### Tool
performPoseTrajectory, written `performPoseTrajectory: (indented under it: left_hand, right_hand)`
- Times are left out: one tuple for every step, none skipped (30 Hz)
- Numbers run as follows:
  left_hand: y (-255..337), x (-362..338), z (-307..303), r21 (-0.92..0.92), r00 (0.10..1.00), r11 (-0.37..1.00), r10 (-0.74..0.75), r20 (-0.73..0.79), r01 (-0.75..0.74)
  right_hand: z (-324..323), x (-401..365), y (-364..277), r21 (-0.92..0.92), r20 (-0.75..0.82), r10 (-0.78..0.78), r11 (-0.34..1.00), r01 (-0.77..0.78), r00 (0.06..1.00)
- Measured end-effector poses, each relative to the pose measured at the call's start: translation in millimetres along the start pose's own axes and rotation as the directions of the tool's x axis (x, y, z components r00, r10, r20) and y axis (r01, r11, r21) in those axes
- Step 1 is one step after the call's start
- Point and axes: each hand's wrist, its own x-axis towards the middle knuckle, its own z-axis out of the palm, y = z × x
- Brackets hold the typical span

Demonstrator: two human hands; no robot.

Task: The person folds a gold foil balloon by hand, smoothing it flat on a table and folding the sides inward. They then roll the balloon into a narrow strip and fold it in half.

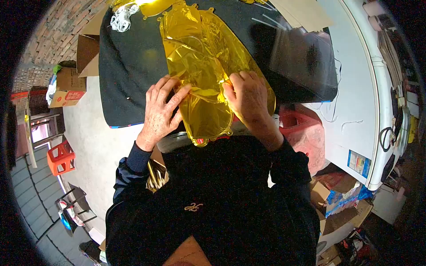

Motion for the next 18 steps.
performPoseTrajectory:
  left_hand:
    - [0, 2, -1, -0.012, 1.000, 1.000, 0.014, 0.014, -0.014]
    - [0, 4, -2, -0.024, 0.999, 0.999, 0.028, 0.029, -0.027]
    - [0, 6, -2, -0.035, 0.998, 0.999, 0.041, 0.042, -0.040]
    - [-1, 7, -1, -0.063, 0.997, 0.997, 0.044, 0.061, -0.041]
    - [-3, 8, 0, -0.091, 0.996, 0.995, 0.049, 0.079, -0.041]
    - [-3, 8, 1, -0.118, 0.994, 0.992, 0.053, 0.097, -0.042]
    - [-2, 9, 1, -0.140, 0.995, 0.989, 0.048, 0.089, -0.036]
    - [-2, 9, 1, -0.154, 0.995, 0.987, 0.047, 0.085, -0.033]
    - [-3, 9, 2, -0.166, 0.996, 0.986, 0.044, 0.080, -0.030]
    - [-3, 8, 3, -0.177, 0.996, 0.984, 0.041, 0.077, -0.027]
    - [-3, 8, 3, -0.177, 0.996, 0.984, 0.040, 0.074, -0.026]
    - [-3, 8, 2, -0.175, 0.996, 0.984, 0.036, 0.077, -0.022]
    - [-3, 9, 2, -0.174, 0.996, 0.985, 0.033, 0.081, -0.018]
    - [-2, 10, 1, -0.174, 0.996, 0.985, 0.030, 0.083, -0.016]
    - [-2, 10, 0, -0.176, 0.996, 0.984, 0.027, 0.088, -0.011]
    - [-3, 11, 0, -0.177, 0.995, 0.984, 0.023, 0.093, -0.007]
    - [-3, 12, -1, -0.177, 0.995, 0.984, 0.020, 0.098, -0.002]
    - [-4, 12, -1, -0.179, 0.994, 0.984, 0.024, 0.104, -0.005]
  right_hand:
    - [1, 0, 1, 0.004, -0.004, -0.006, 1.000, 0.006, 1.000]
    - [2, 0, 2, 0.009, -0.009, -0.012, 1.000, 0.012, 1.000]
    - [1, -1, 2, 0.007, 0.001, -0.012, 1.000, 0.012, 1.000]
    - [1, -1, 2, 0.005, 0.009, -0.012, 1.000, 0.012, 1.000]
    - [1, -1, 3, 0.003, 0.018, -0.012, 1.000, 0.012, 1.000]
    - [1, -1, 3, 0.004, 0.015, -0.017, 1.000, 0.017, 1.000]
    - [1, -1, 4, 0.006, 0.011, -0.022, 1.000, 0.022, 1.000]
    - [1, 0, 4, 0.007, 0.008, -0.029, 1.000, 0.029, 1.000]
    - [1, 0, 4, 0.014, 0.008, -0.029, 0.999, 0.029, 1.000]
    - [0, 0, 3, 0.023, 0.007, -0.029, 0.999, 0.029, 1.000]
    - [-1, 0, 2, 0.032, 0.007, -0.029, 0.999, 0.029, 1.000]
    - [-1, 1, 1, 0.031, 0.006, -0.033, 0.999, 0.033, 0.999]
    - [-1, 1, 0, 0.028, 0.004, -0.037, 0.999, 0.037, 0.999]
    - [-1, 1, 0, 0.025, 0.003, -0.040, 0.999, 0.040, 0.999]
    - [0, 1, 1, 0.023, 0.001, -0.044, 0.999, 0.044, 0.999]
    - [1, 1, 2, 0.022, -0.003, -0.049, 0.999, 0.049, 0.999]
    - [1, 2, 3, 0.022, -0.006, -0.054, 0.998, 0.054, 0.999]
    - [0, 2, 2, 0.024, 0.007, -0.051, 0.998, 0.050, 0.999]
